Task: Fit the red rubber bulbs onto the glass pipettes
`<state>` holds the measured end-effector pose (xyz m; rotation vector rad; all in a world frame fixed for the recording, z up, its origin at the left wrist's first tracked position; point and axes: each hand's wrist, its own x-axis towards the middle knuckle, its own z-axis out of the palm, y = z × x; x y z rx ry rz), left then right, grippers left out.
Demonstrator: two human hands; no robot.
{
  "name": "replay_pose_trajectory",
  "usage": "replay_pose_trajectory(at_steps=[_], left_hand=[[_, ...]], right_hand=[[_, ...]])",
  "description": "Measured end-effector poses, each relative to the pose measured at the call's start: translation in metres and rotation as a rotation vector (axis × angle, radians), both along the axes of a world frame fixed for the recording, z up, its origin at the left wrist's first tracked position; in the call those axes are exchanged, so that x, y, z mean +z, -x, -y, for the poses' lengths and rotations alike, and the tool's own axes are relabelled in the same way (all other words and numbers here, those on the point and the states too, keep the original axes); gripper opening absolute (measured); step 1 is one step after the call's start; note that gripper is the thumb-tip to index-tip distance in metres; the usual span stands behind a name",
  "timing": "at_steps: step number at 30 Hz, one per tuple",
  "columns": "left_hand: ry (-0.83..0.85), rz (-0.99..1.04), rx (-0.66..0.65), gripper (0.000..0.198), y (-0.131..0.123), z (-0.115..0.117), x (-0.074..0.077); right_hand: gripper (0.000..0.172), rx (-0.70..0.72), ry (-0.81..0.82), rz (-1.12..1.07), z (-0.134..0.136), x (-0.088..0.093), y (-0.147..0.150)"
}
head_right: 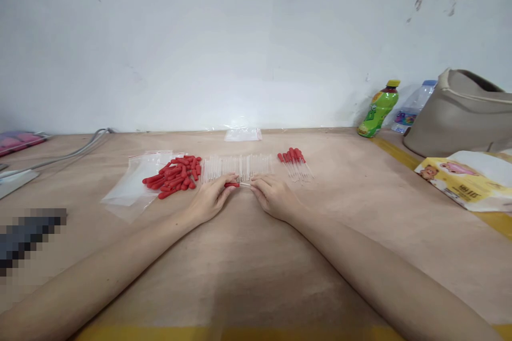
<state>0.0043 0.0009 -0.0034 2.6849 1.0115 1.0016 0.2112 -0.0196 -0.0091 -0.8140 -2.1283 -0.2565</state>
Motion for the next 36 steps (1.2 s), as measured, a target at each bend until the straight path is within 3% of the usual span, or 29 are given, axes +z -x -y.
replay_pose_trajectory(at_steps=[18, 27, 36], left_hand=[[0.044, 0.066, -0.043, 0.016, 0.0002, 0.0041, 0.0047], [-0.065, 0.057, -0.063, 0.021, 0.0009, 0.0024, 0.0015], [-0.067, 0.081, -0.058, 0.022, 0.0006, 0.0036, -0.0001]], right_hand=[[0.02, 0.007, -0.091, 0.185, -0.0007, 0.002, 0.0032], [0.029, -0.08, -0.214, 0.285, -0.0023, -0.0042, -0.0022], [0.031, -0.099, -0.199, 0.331, 0.0016, 0.0, -0.0022]])
